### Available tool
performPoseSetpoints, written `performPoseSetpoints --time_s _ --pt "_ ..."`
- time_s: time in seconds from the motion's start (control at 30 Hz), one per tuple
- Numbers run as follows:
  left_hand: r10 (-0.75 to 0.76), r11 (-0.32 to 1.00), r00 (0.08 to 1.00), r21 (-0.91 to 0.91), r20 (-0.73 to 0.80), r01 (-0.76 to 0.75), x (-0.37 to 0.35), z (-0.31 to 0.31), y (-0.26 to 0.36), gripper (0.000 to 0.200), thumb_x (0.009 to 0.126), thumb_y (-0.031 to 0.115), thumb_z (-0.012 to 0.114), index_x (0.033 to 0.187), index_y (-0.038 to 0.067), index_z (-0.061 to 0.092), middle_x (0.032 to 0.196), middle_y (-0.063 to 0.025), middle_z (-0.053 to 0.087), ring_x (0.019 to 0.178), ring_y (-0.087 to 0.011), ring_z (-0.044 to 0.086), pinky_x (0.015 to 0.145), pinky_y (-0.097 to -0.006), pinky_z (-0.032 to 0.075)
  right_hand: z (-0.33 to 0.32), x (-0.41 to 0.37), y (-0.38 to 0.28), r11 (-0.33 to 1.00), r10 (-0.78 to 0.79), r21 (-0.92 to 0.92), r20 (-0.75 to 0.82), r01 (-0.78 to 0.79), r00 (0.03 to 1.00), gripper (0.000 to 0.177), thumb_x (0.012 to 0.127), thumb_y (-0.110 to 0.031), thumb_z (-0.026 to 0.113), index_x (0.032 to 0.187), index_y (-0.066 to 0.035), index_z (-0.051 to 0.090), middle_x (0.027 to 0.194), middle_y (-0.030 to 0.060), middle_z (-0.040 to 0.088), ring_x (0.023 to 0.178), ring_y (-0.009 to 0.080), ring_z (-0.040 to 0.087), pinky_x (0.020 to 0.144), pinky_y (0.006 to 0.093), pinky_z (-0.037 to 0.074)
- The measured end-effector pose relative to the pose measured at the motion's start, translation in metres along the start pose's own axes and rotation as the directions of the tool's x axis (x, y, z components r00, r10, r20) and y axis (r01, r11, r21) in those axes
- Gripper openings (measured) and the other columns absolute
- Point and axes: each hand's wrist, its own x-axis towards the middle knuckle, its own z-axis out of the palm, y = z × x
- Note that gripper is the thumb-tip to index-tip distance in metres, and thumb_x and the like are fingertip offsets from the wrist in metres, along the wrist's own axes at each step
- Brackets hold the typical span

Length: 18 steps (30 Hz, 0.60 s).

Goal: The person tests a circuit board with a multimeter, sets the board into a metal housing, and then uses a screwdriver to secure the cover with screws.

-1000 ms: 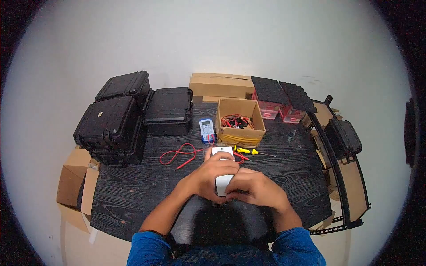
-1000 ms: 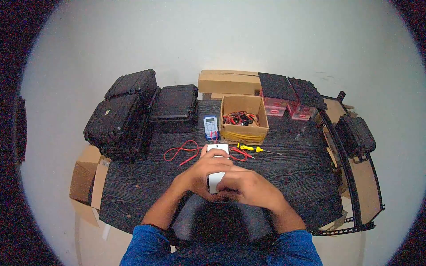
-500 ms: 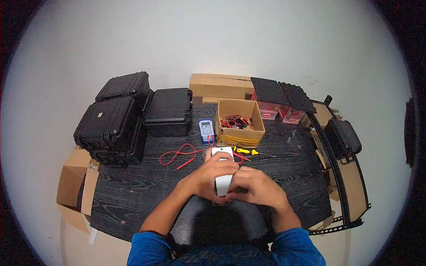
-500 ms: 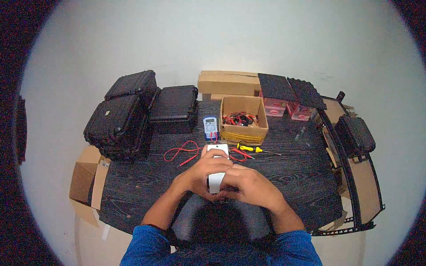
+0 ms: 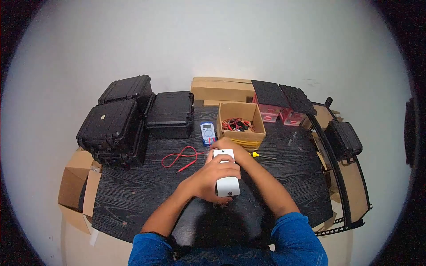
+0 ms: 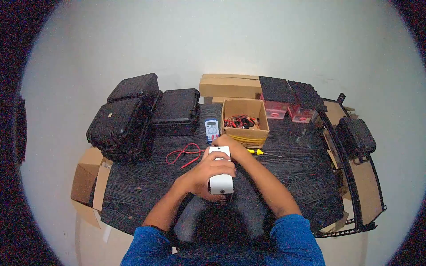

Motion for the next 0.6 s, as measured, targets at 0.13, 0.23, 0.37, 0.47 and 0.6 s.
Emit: performPoseSetpoints --time_s 0.13,0.23,0.37,0.47,0.6 --pt "0.004 1.000 1.000 -0.001 -0.001 -0.004 0.001 -0.001 0.001 0.072 0.056 0.036 0.093 0.121 0.017 0.068 0.132 -0.0024 0.066 0.134 -0.0352 0.048 0.115 -0.0577 0.030 0.012 0.012 -0.005 0.996 0.056 -0.083 0.303 -0.032 0.951 0.023 0.090 -0.027 0.064 0.089 -0.008 0.078 0.089 0.0176 0.077 0.080 0.0346 0.075 0.072 0.0452 0.058" --pt "0.015 1.000 1.000 -0.002 -0.006 -0.015 0.001 -0.002 0.001 0.072 0.057 0.035 0.093 0.121 0.017 0.068 0.132 -0.0030 0.066 0.133 -0.0357 0.049 0.115 -0.0568 0.030 0.022 0.013 -0.002 0.994 0.091 -0.079 0.272 -0.072 0.958 0.025 0.092 -0.028 0.062 0.088 -0.008 0.078 0.088 0.0176 0.076 0.079 0.0350 0.075 0.071 0.0459 0.057" --pt "0.009 1.000 1.000 -0.017 -0.009 -0.009 0.000 -0.001 0.001 0.072 0.056 0.035 0.093 0.121 0.017 0.068 0.132 -0.0030 0.066 0.133 -0.0360 0.049 0.115 -0.0570 0.031 0.037 0.020 0.017 1.000 0.015 0.012 0.269 -0.019 0.963 0.025 0.092 -0.028 0.061 0.088 -0.008 0.077 0.088 0.0171 0.076 0.079 0.0338 0.075 0.071 0.0457 0.057" --pt "0.006 1.000 1.000 -0.031 -0.012 -0.006 0.000 0.001 -0.001 0.073 0.056 0.035 0.094 0.121 0.016 0.068 0.132 -0.0027 0.066 0.133 -0.0359 0.049 0.115 -0.0572 0.031 0.057 0.021 0.040 0.984 -0.066 0.179 0.220 0.026 0.973 0.024 0.093 -0.027 0.061 0.089 -0.009 0.077 0.088 0.0160 0.077 0.079 0.0323 0.075 0.071 0.0452 0.057" --pt "0.019 1.000 1.000 -0.023 -0.021 -0.020 0.001 -0.001 0.001 0.069 0.058 0.035 0.092 0.120 0.017 0.068 0.131 -0.0023 0.066 0.132 -0.0350 0.049 0.115 -0.0582 0.028 0.057 0.016 0.036 0.985 -0.025 0.173 0.173 -0.005 0.985 0.022 0.093 -0.026 0.063 0.086 -0.010 0.076 0.087 0.0121 0.077 0.076 0.0275 0.073 0.070 0.0426 0.056"
